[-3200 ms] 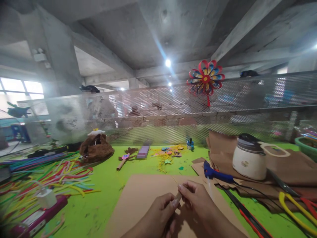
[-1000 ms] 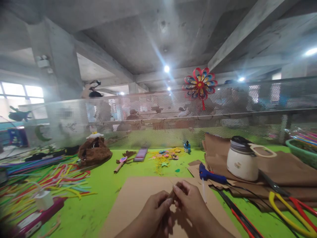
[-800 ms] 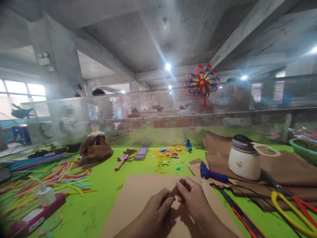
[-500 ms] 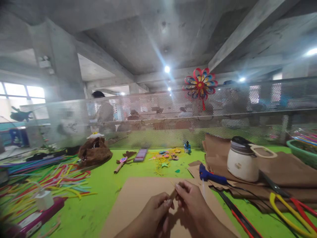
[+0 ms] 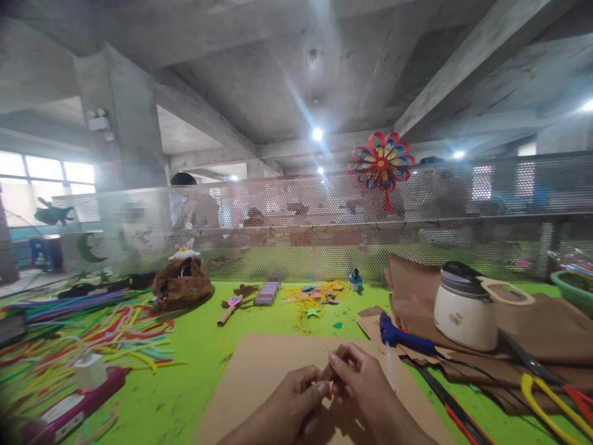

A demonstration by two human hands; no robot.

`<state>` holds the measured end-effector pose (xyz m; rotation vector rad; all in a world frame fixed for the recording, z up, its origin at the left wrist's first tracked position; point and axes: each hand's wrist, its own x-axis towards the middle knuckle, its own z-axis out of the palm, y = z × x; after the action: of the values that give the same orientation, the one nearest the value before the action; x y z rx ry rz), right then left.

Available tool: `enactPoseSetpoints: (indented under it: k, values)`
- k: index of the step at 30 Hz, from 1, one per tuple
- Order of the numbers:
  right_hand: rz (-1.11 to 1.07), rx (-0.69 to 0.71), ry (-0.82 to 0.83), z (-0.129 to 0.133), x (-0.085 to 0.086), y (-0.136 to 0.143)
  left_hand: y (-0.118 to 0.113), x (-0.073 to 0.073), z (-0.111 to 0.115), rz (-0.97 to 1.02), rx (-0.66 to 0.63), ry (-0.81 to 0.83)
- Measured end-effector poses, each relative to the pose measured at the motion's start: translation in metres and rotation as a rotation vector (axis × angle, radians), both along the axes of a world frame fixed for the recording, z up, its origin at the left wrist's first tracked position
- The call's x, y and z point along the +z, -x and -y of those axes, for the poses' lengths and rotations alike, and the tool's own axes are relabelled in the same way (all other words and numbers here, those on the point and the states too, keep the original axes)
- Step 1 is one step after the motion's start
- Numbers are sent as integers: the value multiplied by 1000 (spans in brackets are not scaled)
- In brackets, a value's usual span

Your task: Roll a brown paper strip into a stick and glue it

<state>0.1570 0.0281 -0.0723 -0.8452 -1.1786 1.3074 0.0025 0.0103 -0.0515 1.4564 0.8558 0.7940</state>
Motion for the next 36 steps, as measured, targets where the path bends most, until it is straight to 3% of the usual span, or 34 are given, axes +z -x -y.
enactPoseSetpoints:
  k: [9, 13, 18, 30, 36]
  values:
    - [170, -129, -30, 10, 9, 1, -4, -12, 0, 195, -118, 245]
    - [220, -183, -57, 20, 22, 0, -5, 2, 16, 393, -48, 328]
    - [287, -216, -92, 29, 39, -4, 0, 21, 20, 367, 12, 520]
    - [291, -144, -78, 34, 51, -2, -2, 17, 9, 205, -115, 357]
    - [333, -13, 38, 29, 57, -26, 2, 23, 7, 198, -43, 389]
